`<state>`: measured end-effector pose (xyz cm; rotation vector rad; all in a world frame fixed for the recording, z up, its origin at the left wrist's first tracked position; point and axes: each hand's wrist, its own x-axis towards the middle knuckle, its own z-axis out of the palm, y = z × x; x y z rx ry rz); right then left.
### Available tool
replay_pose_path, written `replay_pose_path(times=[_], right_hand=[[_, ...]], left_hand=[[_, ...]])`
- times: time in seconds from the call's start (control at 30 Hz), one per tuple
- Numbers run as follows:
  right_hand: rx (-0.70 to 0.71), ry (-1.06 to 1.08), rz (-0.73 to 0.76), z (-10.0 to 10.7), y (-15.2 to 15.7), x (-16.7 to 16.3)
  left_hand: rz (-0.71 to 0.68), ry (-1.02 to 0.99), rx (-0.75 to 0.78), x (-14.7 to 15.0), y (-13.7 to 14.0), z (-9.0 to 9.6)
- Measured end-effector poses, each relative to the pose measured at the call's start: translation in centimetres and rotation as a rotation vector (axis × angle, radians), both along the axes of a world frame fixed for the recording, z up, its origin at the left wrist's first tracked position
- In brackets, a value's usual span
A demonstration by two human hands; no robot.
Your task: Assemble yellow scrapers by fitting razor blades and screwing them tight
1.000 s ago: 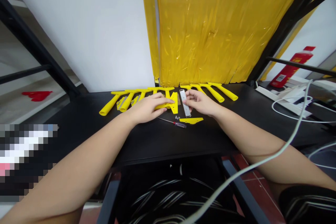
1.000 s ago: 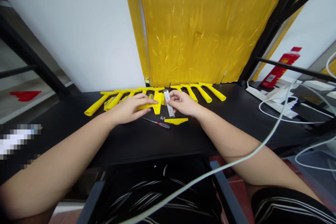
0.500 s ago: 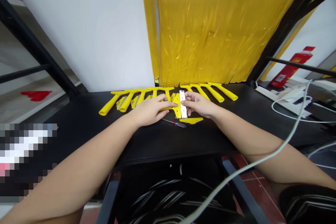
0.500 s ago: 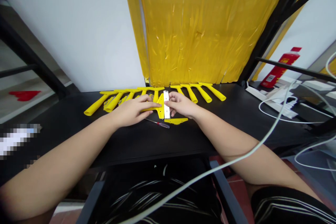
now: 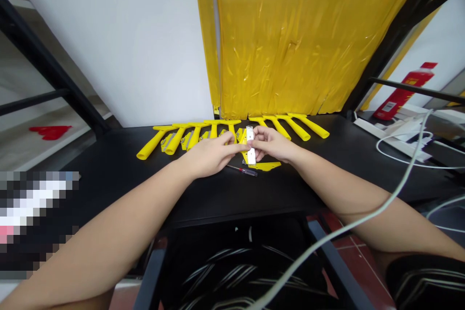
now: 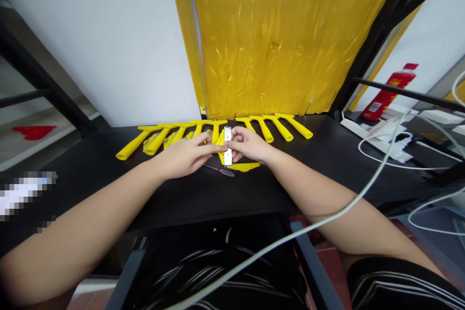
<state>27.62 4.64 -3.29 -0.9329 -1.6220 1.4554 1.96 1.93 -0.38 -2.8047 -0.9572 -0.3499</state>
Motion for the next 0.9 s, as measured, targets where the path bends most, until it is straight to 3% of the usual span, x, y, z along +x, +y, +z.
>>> replay_pose_path(times=[0.2,0.6,0.77,0.9], right_hand=[[-0.053,-0.003,0.021,0.3,-0.1,0.0],[-0.018,-0.041,-0.002,0.4,-0.1,0.1],[0.177,-0.203,-0.095,1.4,-0.2,1.4],[0.383,-0.513,0.022,2.3,-0.7,2.7]], left_hand=[[-0.023,0.054,0.010,0.4,-0.1,0.0],[-0.008,0.058,0.070,0.2,-0.1,0.1],[0.012,0.027,0.071,0.0,0.0,0.3],[0.025,0.019,0.082,-0.3,0.2,0.5]])
